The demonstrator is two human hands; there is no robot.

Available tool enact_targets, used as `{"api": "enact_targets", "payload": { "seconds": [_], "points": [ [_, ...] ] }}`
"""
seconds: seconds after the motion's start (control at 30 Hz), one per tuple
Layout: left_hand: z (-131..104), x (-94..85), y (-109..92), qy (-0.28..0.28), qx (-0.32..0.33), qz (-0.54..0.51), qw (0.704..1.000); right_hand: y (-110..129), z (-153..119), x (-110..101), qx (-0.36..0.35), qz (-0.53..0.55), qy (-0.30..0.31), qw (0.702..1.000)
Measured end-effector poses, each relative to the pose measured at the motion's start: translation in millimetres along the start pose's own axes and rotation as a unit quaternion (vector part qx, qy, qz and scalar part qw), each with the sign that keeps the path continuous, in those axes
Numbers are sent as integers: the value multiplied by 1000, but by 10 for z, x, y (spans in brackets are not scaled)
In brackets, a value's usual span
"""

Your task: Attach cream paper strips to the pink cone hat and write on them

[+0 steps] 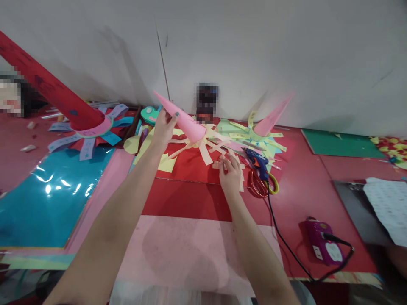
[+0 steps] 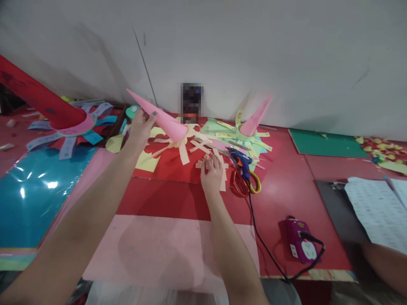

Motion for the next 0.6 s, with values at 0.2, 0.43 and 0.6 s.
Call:
{"api": "enact_targets", "payload": {
  "seconds": [0.2,0.43,0.6],
  "points": [
    [-91,86,-192,52,36,12,998,5,6,-44,19,24,-11,999],
    [-183,185,-496,126,74,19,989,-1,16,-51,47,0,-30,998],
    [-243,295,-475,165,81,16,983,0,21,-56,49,10,-22,998]
  ]
}}
Point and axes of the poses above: each hand's wrist, its own z-axis towards the middle knuckle, its own x-axis out of the palm, y = z × x, the point moved 5 cm from there along z, towards the middle knuckle, and after that the axes turned 3 degrees about z, right-handed, at the moved point
